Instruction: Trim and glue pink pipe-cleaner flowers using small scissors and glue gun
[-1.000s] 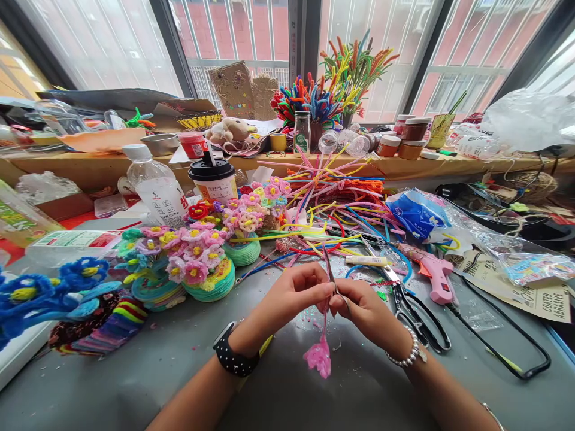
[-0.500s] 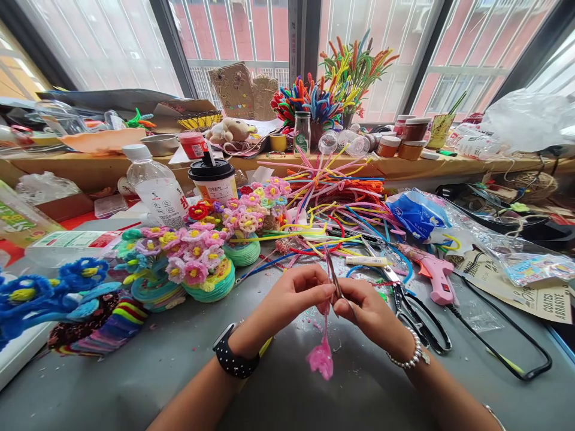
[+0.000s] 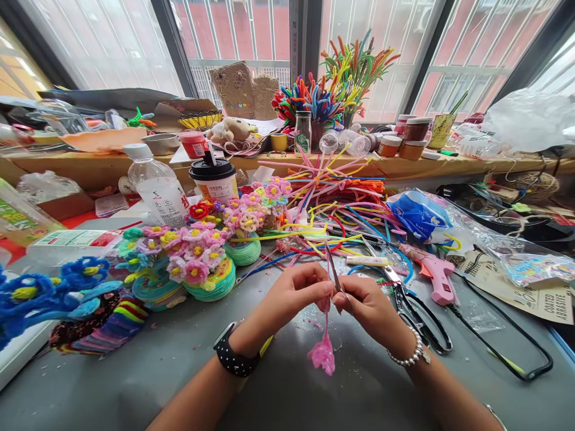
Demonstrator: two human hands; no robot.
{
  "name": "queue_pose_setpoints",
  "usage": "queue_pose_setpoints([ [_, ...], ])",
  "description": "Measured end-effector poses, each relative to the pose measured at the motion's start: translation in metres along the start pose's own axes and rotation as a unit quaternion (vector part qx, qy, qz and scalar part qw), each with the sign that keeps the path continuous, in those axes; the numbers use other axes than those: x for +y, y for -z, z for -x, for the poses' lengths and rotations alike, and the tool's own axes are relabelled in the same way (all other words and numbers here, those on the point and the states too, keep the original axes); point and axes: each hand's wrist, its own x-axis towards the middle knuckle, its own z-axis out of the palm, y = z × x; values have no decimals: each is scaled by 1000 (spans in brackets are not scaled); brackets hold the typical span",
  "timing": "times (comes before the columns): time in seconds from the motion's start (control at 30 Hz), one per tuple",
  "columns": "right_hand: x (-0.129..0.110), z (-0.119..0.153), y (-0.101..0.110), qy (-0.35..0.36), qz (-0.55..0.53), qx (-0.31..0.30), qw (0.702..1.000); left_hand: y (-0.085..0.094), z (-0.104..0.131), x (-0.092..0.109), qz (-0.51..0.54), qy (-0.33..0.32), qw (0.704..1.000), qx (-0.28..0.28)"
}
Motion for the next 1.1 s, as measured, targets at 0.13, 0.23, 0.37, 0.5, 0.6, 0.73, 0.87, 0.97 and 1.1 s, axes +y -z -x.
queue_pose_setpoints([
  [0.13, -3, 1, 1, 6, -3, -4, 1000, 0, 0, -1, 3, 0, 1000, -2],
  [0.23, -3, 2, 1, 16, -7, -7, 1000, 0, -1, -1, 2, -5, 1000, -7],
  [0.37, -2, 2, 1, 25, -10, -9, 1000, -1, -1, -1, -1, -7, 1000, -16],
  [0.5, 0, 1, 0, 32, 16, 1, 999, 0, -1, -3, -4, -1, 1000, -14],
  [0.6, 1, 0, 0, 47, 30, 19, 998, 1, -1, -4, -7, -1, 1000, -12],
  [0.73, 1, 0, 0, 52, 12, 22, 998, 1, -2, -3, -10, -1, 1000, -6],
  [0.87, 1, 1, -1, 34, -1, 6, 999, -1, -1, -1, -5, -3, 1000, -8],
  [0.97, 1, 2, 0, 34, -4, -5, 999, -1, -2, -2, -5, 4, 1000, -18],
  [1.1, 2, 2, 0, 24, 9, -1, 1000, 0, -2, -4, -5, 14, 1000, -21],
])
